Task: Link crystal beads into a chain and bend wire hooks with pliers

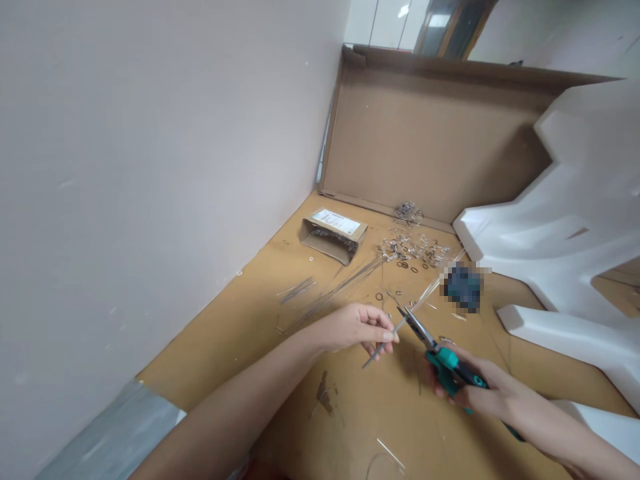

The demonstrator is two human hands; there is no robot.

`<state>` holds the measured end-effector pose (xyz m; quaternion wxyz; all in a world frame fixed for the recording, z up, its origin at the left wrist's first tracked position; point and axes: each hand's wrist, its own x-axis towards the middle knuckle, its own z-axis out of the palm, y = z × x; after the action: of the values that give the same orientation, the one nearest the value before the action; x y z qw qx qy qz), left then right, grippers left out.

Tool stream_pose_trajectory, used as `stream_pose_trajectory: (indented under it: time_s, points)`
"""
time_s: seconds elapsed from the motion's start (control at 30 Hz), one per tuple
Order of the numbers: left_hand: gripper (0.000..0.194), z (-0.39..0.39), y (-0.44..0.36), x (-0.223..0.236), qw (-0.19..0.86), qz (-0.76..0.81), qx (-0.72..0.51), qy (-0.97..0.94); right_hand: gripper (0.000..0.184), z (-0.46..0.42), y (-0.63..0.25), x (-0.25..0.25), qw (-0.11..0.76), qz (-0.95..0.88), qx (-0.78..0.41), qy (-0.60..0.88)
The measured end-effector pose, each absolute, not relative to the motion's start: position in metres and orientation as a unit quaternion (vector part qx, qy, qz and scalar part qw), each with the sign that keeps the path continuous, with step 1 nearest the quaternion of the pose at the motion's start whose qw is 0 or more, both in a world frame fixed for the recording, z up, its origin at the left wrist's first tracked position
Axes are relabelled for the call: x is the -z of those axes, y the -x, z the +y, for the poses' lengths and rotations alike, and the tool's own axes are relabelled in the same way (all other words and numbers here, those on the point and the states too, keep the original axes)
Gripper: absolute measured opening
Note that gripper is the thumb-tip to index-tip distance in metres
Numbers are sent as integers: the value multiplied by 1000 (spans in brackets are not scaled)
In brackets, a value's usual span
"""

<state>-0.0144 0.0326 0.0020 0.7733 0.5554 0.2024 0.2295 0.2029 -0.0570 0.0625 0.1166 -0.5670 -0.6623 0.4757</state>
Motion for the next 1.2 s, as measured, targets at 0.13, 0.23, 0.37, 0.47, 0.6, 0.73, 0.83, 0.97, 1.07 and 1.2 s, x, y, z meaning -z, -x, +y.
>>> stream_pose_trajectory:
  time_s: [0.13, 0.23, 0.37, 0.47, 0.6, 0.73, 0.83, 0.97, 1.07, 1.2]
  points:
    - [31, 29, 13, -4, 745, 218, -226, -588, 22, -55, -203, -63, 122, -647, -494, 568]
    - [30, 27, 13, -5, 729, 226, -222, -607, 27, -55, -201, -63, 127, -630, -514, 568]
    - [30, 26, 12, -7, 731, 225, -205, -611, 30, -55, -199, -63, 135, -611, -538, 565]
    - [28, 26, 13, -7, 737, 222, -197, -607, 26, -55, -198, -62, 142, -603, -554, 556]
    - [27, 26, 13, -5, 747, 204, -181, -607, 20, -55, -199, -63, 150, -603, -557, 551]
    - [29, 26, 13, -6, 746, 212, -167, -609, 19, -56, -202, -62, 163, -586, -576, 546]
    - [30, 26, 13, -7, 751, 214, -163, -603, 23, -56, -205, -59, 176, -566, -604, 533]
    - [31, 26, 13, -7, 754, 205, -169, -600, 29, -57, -206, -57, 179, -552, -620, 529]
    - [31, 25, 13, -6, 756, 206, -174, -596, 34, -58, -204, -57, 167, -558, -614, 532]
    - [32, 25, 12, -5, 758, 201, -172, -596, 36, -58, -199, -58, 153, -567, -601, 542]
